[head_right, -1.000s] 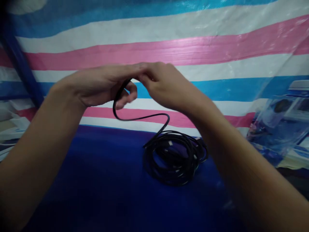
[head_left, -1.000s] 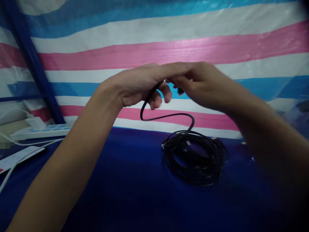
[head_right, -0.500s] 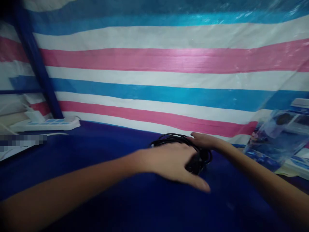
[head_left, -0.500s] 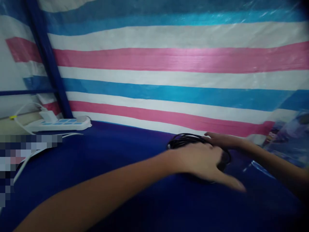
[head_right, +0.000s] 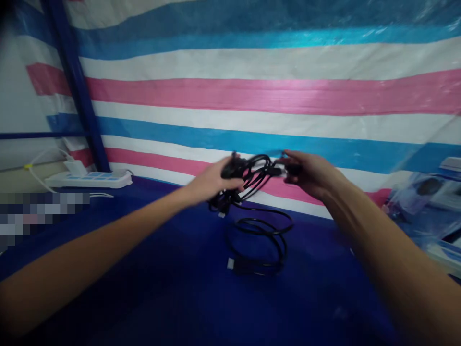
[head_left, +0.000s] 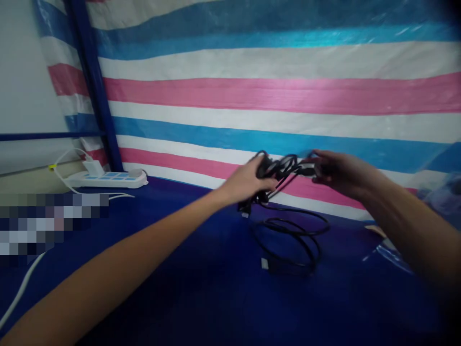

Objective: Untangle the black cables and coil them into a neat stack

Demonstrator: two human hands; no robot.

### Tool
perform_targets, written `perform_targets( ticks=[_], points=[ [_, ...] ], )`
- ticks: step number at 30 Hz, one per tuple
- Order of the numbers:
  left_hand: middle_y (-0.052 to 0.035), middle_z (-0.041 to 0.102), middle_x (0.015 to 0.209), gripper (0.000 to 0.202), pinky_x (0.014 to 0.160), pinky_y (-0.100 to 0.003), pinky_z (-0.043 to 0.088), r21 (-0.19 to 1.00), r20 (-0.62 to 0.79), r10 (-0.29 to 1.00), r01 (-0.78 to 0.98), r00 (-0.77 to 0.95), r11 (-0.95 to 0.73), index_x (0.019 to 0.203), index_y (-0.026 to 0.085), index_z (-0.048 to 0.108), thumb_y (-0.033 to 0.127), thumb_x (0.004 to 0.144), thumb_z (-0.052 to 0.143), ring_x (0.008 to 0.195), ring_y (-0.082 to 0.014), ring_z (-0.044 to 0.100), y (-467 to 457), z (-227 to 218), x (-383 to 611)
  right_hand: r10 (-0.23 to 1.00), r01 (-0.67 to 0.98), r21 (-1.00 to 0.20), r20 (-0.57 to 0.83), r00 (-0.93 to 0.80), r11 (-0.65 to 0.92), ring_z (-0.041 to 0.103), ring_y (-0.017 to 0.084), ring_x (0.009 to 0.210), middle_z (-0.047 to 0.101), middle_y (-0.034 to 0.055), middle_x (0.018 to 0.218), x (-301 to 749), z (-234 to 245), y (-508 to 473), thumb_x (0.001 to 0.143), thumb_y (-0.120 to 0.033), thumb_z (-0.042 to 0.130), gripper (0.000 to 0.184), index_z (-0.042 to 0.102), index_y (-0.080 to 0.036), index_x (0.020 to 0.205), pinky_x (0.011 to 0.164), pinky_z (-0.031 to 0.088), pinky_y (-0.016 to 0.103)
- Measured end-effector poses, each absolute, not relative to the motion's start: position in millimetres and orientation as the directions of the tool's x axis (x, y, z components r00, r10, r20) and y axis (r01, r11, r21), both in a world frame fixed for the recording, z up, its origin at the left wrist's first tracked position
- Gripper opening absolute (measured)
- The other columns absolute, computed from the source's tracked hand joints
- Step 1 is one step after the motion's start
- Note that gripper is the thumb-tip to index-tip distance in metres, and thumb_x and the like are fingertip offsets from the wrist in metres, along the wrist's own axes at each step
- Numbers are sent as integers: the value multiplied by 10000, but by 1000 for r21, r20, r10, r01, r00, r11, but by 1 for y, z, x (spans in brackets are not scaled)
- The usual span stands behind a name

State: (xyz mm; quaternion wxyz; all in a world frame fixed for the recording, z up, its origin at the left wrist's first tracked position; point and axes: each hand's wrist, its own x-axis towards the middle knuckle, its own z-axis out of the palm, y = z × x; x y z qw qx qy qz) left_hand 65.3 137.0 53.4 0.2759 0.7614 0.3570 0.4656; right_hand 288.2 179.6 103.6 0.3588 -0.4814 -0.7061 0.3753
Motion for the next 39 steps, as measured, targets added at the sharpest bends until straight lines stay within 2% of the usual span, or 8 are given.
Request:
perform_targets(
  ticks=[5,8,11,16,21,25,32,39],
  points=[
    [18,555,629,163,518,-231,448,869,375,924,-316,-78,-380,911,189,469,230,809,590,497,-75,502,160,88,41,896,194,-933,208,-393,302,572,228,935,405,218,1297,241,111,173,843,-612,359,609,362,-144,1232,804,498,320],
    [12,553,601,118,537,-220,448,823,313,934,-441,-174,-358,784,182,448,234,862,520,499,-71,513,167,98,44,788,123,-937,197,-584,326,607,219,905,364,162,1365,202,92,162,817,-595,453,603,310,-244,1286,782,520,366],
    [-19,596,632,145,571,-245,469,821,334,938,-462,-90,-336,739,170,452,214,869,499,535,-100,572,168,99,46,765,73,-929,253,-592,363,613,188,776,553,105,1138,170,80,153,817,-512,523,473,408,-264,1203,639,534,339],
    [-46,584,583,99,487,-234,411,963,230,973,-141,-11,-230,740,154,500,179,829,536,438,-100,518,165,99,16,830,279,-825,347,-437,492,524,118,511,575,64,672,170,93,153,843,-381,530,247,561,-147,772,454,434,252],
    [-2,469,473,156,399,-197,258,930,306,918,285,-253,-232,723,158,518,275,812,569,344,-57,378,162,109,-49,878,267,-845,399,-264,464,551,129,497,610,79,673,220,118,159,825,-431,535,296,607,-149,775,423,420,255],
    [-29,514,509,275,389,-224,257,753,415,835,651,-362,-92,832,153,565,407,851,462,354,-90,394,152,120,-90,917,347,-848,373,-145,400,494,93,437,627,120,685,244,129,160,800,-418,578,309,614,-112,776,396,337,248],
    [-20,583,612,239,468,-211,337,627,416,841,779,-346,10,861,154,587,381,827,518,498,-92,483,117,138,-110,933,480,-804,343,-109,352,446,77,443,576,71,661,269,134,169,738,-546,608,441,645,-171,967,398,224,242],
    [-28,595,703,233,510,-221,389,511,423,872,860,-247,-5,903,143,606,340,784,567,523,-84,476,115,144,-98,793,563,-653,609,-5,506,524,79,564,638,121,976,263,136,156,772,-309,618,207,667,-139,878,497,362,264]
  ],
)
